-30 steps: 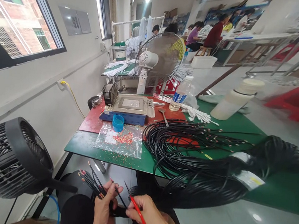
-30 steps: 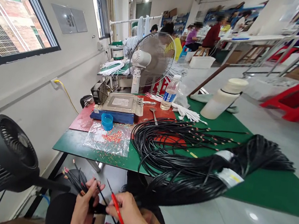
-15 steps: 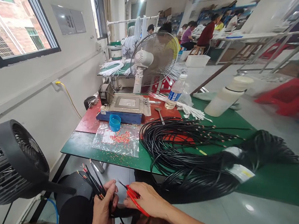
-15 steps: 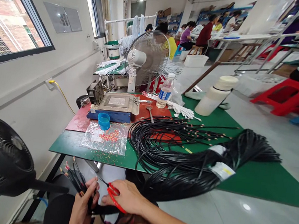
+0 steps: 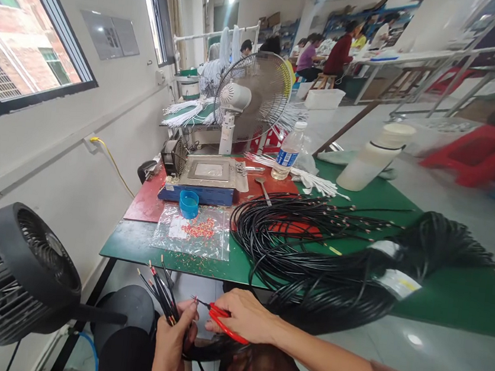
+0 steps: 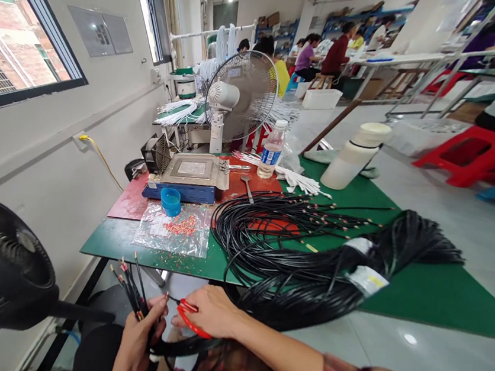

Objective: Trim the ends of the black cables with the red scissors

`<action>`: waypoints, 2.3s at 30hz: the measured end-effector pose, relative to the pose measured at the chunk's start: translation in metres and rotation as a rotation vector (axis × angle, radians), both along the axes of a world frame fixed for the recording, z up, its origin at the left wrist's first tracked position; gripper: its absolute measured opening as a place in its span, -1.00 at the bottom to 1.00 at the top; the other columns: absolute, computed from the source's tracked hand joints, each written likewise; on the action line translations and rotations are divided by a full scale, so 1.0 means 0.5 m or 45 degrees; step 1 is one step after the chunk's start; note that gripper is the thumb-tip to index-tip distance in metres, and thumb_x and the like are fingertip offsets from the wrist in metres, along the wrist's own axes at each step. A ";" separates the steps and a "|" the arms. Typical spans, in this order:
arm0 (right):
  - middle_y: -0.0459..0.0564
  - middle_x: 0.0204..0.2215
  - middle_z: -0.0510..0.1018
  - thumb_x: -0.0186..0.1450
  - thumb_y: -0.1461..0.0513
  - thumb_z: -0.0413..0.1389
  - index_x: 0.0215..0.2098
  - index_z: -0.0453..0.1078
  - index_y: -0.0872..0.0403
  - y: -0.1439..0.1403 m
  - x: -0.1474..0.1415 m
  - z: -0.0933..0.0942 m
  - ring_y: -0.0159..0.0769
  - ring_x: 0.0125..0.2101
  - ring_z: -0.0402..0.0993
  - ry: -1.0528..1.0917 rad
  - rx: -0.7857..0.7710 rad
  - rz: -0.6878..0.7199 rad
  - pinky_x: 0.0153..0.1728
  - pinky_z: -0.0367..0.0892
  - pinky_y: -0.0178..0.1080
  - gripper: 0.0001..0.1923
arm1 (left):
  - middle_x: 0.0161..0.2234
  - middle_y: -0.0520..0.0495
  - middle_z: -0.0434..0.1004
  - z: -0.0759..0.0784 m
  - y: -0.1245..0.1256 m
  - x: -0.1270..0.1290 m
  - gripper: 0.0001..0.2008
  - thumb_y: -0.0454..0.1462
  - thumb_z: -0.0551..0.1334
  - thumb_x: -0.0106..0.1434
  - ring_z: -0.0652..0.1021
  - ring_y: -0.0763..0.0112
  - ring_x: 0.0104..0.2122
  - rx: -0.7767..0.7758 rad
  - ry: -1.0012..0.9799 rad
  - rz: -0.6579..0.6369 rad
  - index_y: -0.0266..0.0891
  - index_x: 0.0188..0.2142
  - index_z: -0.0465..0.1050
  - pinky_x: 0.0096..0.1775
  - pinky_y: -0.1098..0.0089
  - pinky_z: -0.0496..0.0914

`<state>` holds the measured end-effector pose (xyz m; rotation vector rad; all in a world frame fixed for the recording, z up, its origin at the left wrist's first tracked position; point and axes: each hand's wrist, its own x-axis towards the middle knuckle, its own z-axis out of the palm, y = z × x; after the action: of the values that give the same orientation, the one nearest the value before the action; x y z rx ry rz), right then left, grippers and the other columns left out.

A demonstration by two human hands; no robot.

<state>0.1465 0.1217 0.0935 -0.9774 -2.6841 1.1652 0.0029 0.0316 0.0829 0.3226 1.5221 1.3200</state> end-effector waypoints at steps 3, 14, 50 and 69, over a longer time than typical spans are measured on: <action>-0.18 -0.76 0.14 0.14 -0.14 -0.05 -0.72 0.27 0.11 0.000 -0.004 -0.004 -0.50 -0.67 -0.10 0.010 0.037 0.003 -0.61 -0.16 -0.37 -0.45 | -0.78 0.22 0.06 -0.007 0.000 -0.003 -0.69 -0.09 0.27 -0.10 0.05 0.76 -0.76 -0.006 0.027 -0.056 -0.32 -0.53 0.33 -0.64 0.53 -0.16; -0.17 -0.77 0.11 0.17 -0.06 -0.04 -0.74 0.22 0.11 0.056 -0.032 0.020 -0.49 -0.66 -0.19 0.061 0.141 -0.058 -0.61 -0.18 -0.36 -0.49 | -0.80 0.19 0.10 0.023 0.067 -0.037 -0.72 -0.11 0.24 -0.06 0.10 0.73 -0.77 0.091 0.089 -0.110 -0.32 -0.55 0.34 -0.66 0.54 -0.11; -0.23 -0.82 0.23 0.04 -0.03 0.14 -0.63 0.32 0.19 0.027 -0.079 0.031 -0.60 -0.81 0.06 0.734 -1.202 -0.279 -0.80 -0.03 -0.48 -0.57 | -0.65 0.11 0.22 0.025 0.032 -0.035 -0.77 -0.15 0.16 0.06 0.13 0.70 -0.63 0.187 -0.026 -0.271 -0.31 -0.48 0.32 -0.56 0.51 -0.03; -0.21 -0.80 0.27 0.07 0.16 0.13 -0.66 0.28 0.19 0.023 -0.080 0.038 -0.65 -0.84 0.06 0.512 -1.725 -0.392 -0.85 -0.06 -0.55 -0.72 | -0.74 0.11 0.21 0.004 0.014 -0.023 -0.79 -0.17 0.15 0.06 0.17 0.67 -0.68 0.295 -0.117 -0.329 -0.27 -0.57 0.32 -0.55 0.48 0.00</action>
<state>0.1066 0.1330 0.1123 -0.9454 -1.1297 2.6885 -0.0088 0.0385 0.0851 0.5784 1.2079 1.2859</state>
